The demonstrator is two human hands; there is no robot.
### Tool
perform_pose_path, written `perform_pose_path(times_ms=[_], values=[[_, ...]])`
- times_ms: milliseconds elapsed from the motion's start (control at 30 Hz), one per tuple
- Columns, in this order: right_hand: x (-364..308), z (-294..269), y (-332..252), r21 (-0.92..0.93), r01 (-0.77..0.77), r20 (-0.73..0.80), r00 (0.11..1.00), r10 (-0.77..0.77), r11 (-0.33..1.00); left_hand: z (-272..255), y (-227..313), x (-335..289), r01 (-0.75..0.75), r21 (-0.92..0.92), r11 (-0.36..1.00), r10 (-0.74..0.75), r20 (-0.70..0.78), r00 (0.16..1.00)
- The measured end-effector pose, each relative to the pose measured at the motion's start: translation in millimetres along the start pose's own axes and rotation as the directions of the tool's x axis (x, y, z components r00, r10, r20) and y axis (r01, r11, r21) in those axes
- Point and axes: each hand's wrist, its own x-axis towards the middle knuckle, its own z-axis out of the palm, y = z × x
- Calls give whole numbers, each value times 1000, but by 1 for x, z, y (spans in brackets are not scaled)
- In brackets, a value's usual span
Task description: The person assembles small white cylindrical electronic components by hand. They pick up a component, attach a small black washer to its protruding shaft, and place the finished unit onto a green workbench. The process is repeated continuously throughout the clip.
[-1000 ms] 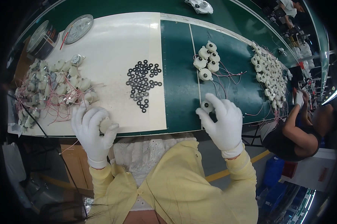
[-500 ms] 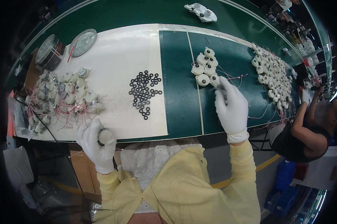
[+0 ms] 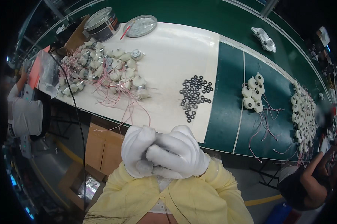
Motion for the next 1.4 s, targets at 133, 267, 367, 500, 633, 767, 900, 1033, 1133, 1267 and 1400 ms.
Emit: perform_pose_path(times_ms=[133,267,367,500,633,767,900,1033,1133,1267,1400], values=[[-2,-5,4,69,33,32,999,-35,997,0,-6,0,24,-18,1000,-23,72,997],[-26,-17,7,570,-45,-199,961,191,820,-6,-7,1,149,49,988,-156,247,956],[-47,-57,3,846,110,-338,867,366,522,-11,-22,-1,235,194,952,-273,198,941],[-78,-137,-3,916,150,-296,878,376,371,-14,-45,10,306,305,902,-360,138,923],[-92,-150,-6,596,-621,-23,620,784,509,-19,-52,17,234,532,813,-350,127,928],[-59,-117,5,105,-846,-21,523,852,522,-9,-58,24,177,584,792,-330,166,929],[-44,-98,13,-409,-571,-88,801,592,712,-1,-53,31,158,607,779,-330,183,926],[-39,-89,-5,-562,-384,-12,889,457,733,0,-62,29,159,627,763,-342,183,922],[-34,-76,-6,-611,-305,117,878,464,731,2,-64,33,116,629,769,-315,215,924],[-27,-52,4,-649,-308,101,871,481,695,3,-68,38,85,635,768,-301,240,923],[-30,-41,4,-651,-259,153,876,457,714,2,-67,46,131,679,722,-407,265,874]])
